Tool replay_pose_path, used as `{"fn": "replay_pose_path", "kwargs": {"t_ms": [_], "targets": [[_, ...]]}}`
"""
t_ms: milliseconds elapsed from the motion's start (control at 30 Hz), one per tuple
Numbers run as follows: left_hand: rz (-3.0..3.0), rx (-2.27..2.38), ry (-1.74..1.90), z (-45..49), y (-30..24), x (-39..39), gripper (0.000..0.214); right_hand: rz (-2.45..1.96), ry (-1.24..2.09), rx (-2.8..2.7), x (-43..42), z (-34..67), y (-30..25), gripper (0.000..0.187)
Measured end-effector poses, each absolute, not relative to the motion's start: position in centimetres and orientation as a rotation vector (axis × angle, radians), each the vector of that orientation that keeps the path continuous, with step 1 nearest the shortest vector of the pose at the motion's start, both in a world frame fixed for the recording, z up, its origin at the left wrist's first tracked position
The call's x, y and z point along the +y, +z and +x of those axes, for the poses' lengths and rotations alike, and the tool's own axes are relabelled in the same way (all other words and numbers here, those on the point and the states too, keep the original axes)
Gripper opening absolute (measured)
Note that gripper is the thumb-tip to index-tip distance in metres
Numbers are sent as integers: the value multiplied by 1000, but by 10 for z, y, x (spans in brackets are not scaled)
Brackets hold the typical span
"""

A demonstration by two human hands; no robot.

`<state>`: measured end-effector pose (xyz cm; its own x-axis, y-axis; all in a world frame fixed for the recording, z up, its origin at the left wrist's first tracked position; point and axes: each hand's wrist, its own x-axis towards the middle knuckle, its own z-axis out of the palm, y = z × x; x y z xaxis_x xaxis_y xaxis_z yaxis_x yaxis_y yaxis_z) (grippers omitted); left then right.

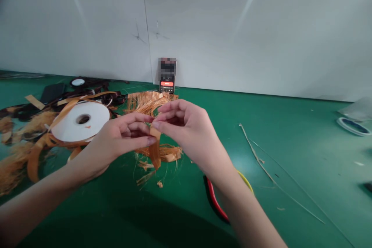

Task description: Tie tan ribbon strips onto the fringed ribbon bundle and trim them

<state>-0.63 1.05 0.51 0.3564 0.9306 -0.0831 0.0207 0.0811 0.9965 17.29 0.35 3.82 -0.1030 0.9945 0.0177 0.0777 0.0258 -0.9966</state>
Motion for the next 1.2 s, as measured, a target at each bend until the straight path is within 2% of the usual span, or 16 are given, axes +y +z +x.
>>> {"fn": "replay_pose_path", "kwargs": {"t_ms": [333, 733, 900, 967, 1200], "targets": [[1296, 1075, 874, -7, 11, 10, 31, -1128, 1197, -1112, 9, 178, 37, 32], [1303, 1096, 828, -9, 8, 14, 33, -1112, 1086, -1018, 14, 181, 35, 24], [1283, 1038, 799, -7, 8, 13, 29, -1217, 1326, -1269, 12, 179, 37, 38], [1287, 1041, 797, -5, 9, 13, 27, -1220, 1429, -1359, 12, 178, 36, 38], [1323, 1071, 790, -7, 8, 14, 31, -1224, 1327, -1285, 13, 179, 32, 41]]}}
